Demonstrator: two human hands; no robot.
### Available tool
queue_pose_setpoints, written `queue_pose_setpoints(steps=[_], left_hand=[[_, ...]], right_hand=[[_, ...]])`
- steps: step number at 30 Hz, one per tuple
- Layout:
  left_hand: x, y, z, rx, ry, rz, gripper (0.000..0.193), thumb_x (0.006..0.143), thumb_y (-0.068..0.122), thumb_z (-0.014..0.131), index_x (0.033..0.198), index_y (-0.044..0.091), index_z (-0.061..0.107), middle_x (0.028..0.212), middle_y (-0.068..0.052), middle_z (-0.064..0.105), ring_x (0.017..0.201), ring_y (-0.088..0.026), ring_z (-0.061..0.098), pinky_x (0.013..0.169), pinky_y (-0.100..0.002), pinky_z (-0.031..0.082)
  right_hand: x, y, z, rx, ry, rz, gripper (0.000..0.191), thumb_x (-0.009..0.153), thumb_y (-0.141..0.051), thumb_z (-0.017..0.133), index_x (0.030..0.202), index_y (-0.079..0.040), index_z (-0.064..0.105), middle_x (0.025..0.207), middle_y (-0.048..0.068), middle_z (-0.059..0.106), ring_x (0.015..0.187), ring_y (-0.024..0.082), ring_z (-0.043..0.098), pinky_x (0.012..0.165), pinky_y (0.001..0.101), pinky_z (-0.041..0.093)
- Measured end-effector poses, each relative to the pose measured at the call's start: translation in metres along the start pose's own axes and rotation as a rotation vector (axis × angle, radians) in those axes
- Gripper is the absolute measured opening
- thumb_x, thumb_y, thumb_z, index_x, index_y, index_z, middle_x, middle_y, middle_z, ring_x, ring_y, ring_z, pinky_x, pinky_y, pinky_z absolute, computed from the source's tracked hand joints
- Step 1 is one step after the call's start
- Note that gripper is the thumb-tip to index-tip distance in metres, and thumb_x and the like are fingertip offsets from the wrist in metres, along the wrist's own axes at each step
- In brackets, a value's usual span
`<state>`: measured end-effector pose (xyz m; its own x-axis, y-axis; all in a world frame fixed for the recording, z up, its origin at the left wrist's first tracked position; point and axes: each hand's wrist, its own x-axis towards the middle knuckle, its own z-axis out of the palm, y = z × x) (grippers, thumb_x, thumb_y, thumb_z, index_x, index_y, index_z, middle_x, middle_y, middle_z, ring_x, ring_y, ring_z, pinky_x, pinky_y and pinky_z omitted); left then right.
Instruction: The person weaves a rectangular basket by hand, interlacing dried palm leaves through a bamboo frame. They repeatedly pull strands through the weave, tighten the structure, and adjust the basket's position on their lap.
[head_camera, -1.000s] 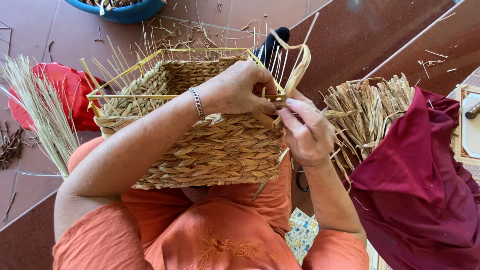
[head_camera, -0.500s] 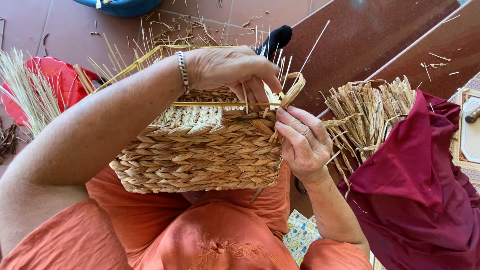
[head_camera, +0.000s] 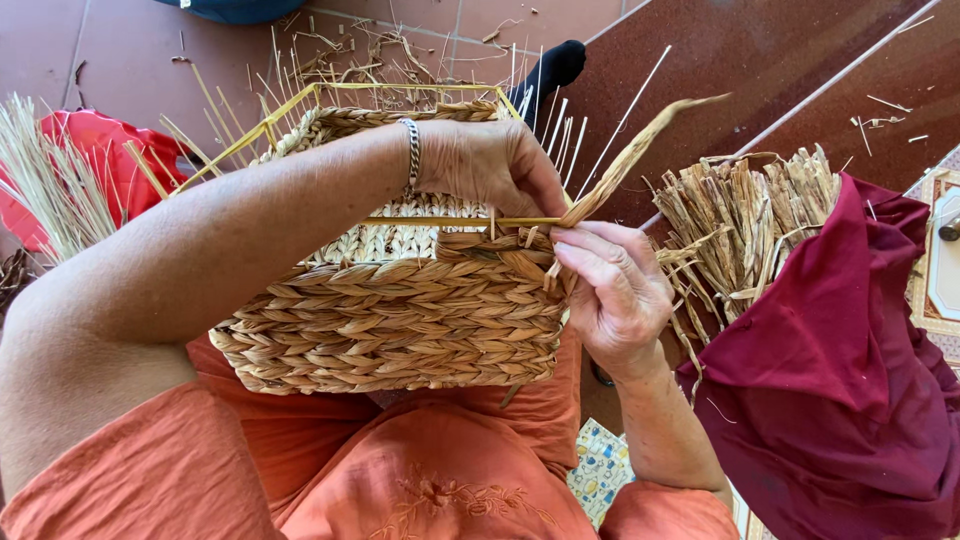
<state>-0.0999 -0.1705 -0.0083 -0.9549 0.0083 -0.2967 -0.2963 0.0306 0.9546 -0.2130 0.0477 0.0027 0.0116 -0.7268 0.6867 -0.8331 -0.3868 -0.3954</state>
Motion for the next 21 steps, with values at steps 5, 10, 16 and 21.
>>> queue_pose_setpoints(steps=[5,10,16,21], left_hand=[[-0.002,-0.003,0.003,0.062,0.013,0.006,0.019,0.091,0.012,0.075,0.109,0.006,0.079,0.089,-0.003,0.08,0.074,-0.006,0.07,0.068,-0.023,0.06],[-0.005,-0.001,0.005,0.03,0.008,-0.012,0.021,0.092,0.016,0.072,0.11,0.007,0.079,0.087,-0.002,0.079,0.07,-0.006,0.07,0.066,-0.023,0.061],[-0.001,0.002,0.007,0.093,0.117,-0.089,0.021,0.089,0.019,0.073,0.104,0.005,0.079,0.082,-0.003,0.079,0.067,-0.006,0.07,0.064,-0.023,0.061],[0.002,0.008,0.009,0.221,0.193,-0.172,0.021,0.087,0.023,0.075,0.095,0.005,0.082,0.074,-0.004,0.075,0.063,-0.008,0.065,0.056,-0.026,0.054]], right_hand=[[-0.009,-0.002,0.011,0.105,0.087,0.126,0.022,0.089,0.009,0.074,0.106,-0.005,0.071,0.107,0.017,0.06,0.1,0.023,0.068,0.085,0.0316,0.059],[-0.016,0.02,-0.013,0.435,-0.043,0.282,0.023,0.092,0.003,0.066,0.114,0.001,0.068,0.117,0.014,0.071,0.108,0.018,0.07,0.096,0.03,0.059],[-0.018,0.049,-0.004,0.596,-0.139,0.619,0.015,0.103,0.001,0.065,0.116,0.003,0.074,0.101,0.008,0.072,0.089,0.011,0.065,0.076,0.0239,0.053],[-0.008,0.062,-0.004,0.612,-0.268,0.505,0.017,0.102,0.0,0.065,0.117,0.003,0.073,0.104,0.006,0.071,0.092,0.01,0.066,0.078,0.0227,0.053]])
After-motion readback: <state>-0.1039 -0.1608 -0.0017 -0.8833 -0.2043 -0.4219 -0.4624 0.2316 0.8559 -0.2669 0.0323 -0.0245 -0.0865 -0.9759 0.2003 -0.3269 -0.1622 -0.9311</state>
